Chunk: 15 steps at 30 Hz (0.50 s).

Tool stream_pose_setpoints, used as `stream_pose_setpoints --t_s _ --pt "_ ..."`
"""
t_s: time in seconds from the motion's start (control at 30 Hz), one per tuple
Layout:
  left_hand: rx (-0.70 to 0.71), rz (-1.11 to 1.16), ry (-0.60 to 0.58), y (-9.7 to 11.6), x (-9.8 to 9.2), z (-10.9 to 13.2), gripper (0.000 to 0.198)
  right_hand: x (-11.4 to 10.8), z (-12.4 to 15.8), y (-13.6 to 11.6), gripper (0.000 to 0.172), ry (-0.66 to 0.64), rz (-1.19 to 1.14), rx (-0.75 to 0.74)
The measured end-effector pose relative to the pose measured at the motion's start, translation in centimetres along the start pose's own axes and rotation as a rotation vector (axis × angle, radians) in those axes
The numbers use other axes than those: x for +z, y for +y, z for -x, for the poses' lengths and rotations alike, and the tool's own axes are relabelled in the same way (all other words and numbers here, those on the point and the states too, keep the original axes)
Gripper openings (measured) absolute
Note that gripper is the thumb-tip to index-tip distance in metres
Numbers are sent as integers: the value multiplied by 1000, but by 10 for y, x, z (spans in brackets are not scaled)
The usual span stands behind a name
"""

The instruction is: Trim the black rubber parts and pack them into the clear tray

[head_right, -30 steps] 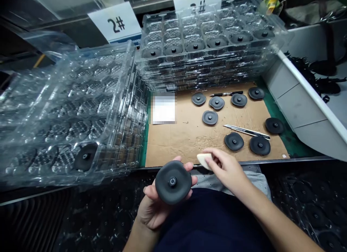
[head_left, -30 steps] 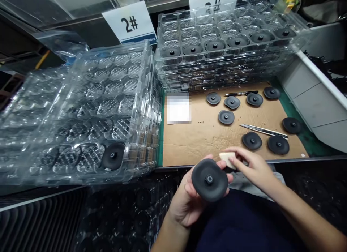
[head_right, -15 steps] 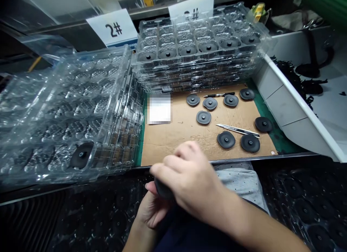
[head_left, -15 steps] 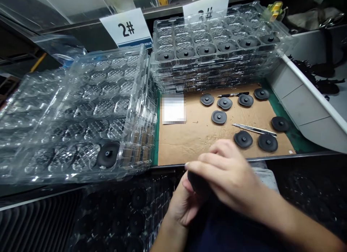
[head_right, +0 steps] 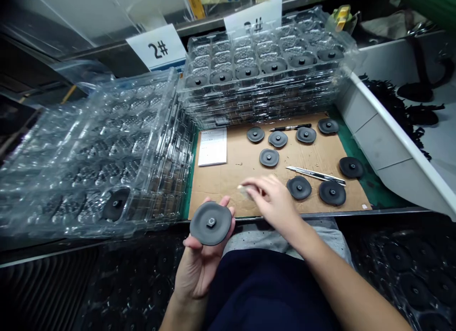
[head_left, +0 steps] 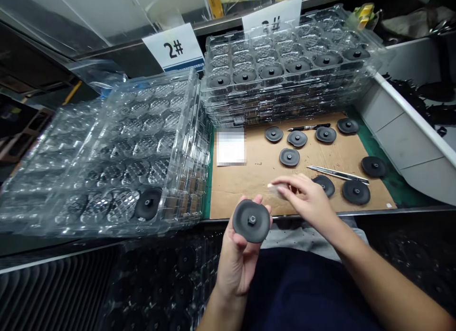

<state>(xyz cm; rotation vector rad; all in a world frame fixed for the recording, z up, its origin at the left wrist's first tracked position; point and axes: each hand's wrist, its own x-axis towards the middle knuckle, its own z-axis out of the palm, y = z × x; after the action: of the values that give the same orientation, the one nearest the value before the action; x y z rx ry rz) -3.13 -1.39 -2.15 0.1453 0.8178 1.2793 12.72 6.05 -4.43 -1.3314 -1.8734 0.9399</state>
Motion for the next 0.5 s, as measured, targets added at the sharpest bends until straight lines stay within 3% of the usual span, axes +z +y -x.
stream_pose_setpoints --t_s 0.1,0.2,0.33,0.43,0.5 --pt "-2 5 -7 4 0 2 66 10 14 38 24 -21 21 98" --pt "-33 -25 -26 3 4 0 66 9 20 43 25 -11 23 136" --pt "-19 -73 -28 -4 12 -5 70 -12 13 -9 23 71 -15 85" --pt "-38 -104 -12 -6 14 -7 66 -22 11 -56 24 70 -150 -233" --pt "-48 -127 -9 -5 12 -8 59 -24 12 -73 24 -39 -191 -316"
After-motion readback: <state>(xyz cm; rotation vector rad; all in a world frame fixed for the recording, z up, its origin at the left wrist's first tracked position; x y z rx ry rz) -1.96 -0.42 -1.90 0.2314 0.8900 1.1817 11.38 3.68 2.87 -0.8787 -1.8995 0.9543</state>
